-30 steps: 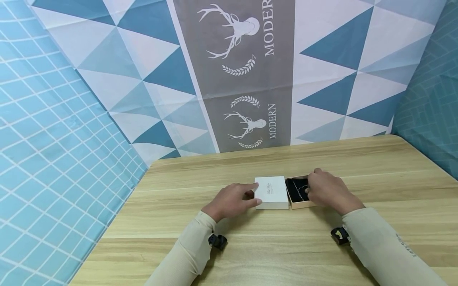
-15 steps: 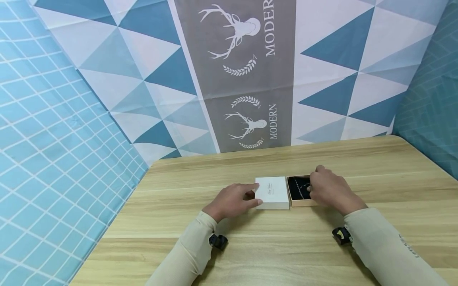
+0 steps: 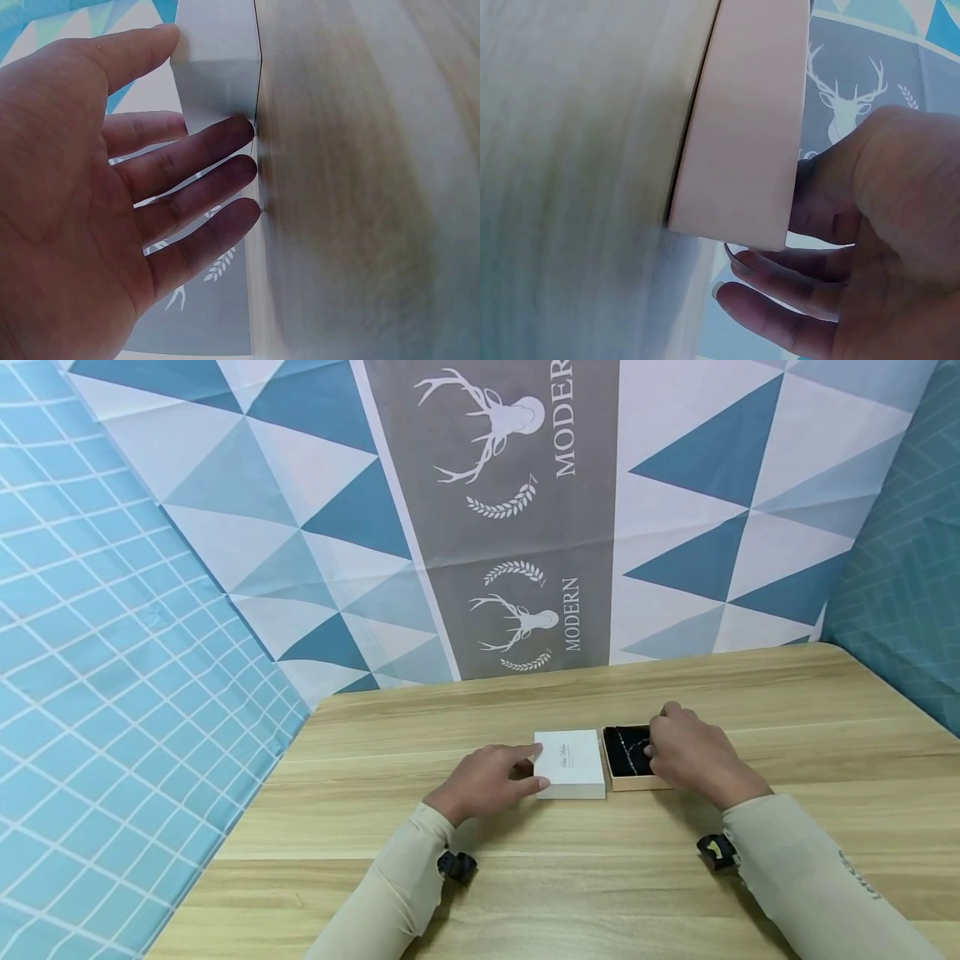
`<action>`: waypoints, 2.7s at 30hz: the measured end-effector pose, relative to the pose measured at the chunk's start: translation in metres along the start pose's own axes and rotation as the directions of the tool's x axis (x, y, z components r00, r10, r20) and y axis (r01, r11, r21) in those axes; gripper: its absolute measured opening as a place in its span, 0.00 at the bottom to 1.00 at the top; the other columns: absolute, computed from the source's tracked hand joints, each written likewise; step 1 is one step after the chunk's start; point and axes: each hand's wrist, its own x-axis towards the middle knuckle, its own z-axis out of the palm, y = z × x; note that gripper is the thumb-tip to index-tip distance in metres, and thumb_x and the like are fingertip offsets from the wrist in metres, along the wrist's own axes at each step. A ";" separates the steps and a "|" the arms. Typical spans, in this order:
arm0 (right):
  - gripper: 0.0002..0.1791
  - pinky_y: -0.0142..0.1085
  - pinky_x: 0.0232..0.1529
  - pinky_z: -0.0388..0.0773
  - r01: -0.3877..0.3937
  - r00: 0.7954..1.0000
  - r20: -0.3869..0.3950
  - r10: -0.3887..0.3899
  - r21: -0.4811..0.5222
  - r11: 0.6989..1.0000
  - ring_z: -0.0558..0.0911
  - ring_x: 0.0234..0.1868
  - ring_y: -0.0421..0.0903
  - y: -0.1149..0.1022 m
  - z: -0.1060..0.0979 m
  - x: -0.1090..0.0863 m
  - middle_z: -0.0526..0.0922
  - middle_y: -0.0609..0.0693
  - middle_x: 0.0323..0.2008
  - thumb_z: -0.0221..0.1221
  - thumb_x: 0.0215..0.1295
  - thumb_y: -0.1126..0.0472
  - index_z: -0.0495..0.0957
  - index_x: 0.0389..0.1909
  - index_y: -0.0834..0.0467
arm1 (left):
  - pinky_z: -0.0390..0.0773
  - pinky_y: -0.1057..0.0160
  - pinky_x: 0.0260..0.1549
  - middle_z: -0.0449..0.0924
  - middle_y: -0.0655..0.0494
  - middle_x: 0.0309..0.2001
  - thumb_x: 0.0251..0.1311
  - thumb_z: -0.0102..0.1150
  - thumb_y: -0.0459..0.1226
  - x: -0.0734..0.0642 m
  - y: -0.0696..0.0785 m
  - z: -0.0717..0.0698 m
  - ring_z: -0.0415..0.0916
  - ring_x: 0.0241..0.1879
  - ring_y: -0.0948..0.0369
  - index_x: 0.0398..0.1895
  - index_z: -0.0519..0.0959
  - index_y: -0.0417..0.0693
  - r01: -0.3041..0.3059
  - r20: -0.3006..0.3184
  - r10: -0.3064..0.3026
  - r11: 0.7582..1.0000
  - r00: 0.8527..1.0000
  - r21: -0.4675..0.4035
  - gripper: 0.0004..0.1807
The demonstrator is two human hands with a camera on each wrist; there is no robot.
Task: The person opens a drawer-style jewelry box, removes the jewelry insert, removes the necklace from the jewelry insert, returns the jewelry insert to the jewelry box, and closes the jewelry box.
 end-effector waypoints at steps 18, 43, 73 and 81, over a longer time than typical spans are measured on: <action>0.06 0.45 0.26 0.75 0.010 0.998 -0.054 -0.009 0.020 1.000 0.74 0.28 0.47 0.002 -0.005 0.002 0.75 0.56 0.34 0.59 0.67 0.65 0.77 0.31 0.63 | 0.68 0.64 0.29 0.71 0.64 0.26 0.68 0.58 0.55 0.001 0.001 -0.001 0.69 0.29 0.65 0.43 0.75 0.59 -0.006 -0.005 0.006 1.000 1.000 0.013 0.14; 0.07 0.42 0.23 0.71 -0.017 0.995 -0.094 0.022 0.053 0.998 0.72 0.24 0.45 -0.002 -0.005 0.005 0.78 0.52 0.31 0.58 0.70 0.65 0.78 0.34 0.64 | 0.69 0.64 0.32 0.73 0.64 0.28 0.68 0.58 0.55 0.001 0.000 0.000 0.70 0.31 0.65 0.47 0.76 0.59 -0.007 -0.001 0.007 1.000 1.000 0.011 0.14; 0.05 0.45 0.27 0.72 0.018 0.980 -0.198 -0.001 0.085 0.996 0.73 0.27 0.46 -0.001 -0.004 0.006 0.77 0.52 0.31 0.58 0.71 0.63 0.75 0.36 0.61 | 0.74 0.63 0.39 0.80 0.64 0.38 0.68 0.58 0.56 0.001 -0.001 0.001 0.73 0.36 0.66 0.59 0.78 0.59 0.009 0.002 -0.009 1.000 1.000 0.010 0.21; 0.05 0.47 0.29 0.73 0.039 0.966 -0.259 -0.008 0.112 0.993 0.74 0.27 0.47 -0.002 -0.006 0.004 0.78 0.55 0.34 0.57 0.72 0.64 0.75 0.36 0.62 | 0.73 0.64 0.37 0.77 0.66 0.34 0.69 0.57 0.56 0.001 -0.001 0.001 0.72 0.34 0.66 0.56 0.78 0.59 0.008 0.006 -0.008 1.000 1.000 0.008 0.19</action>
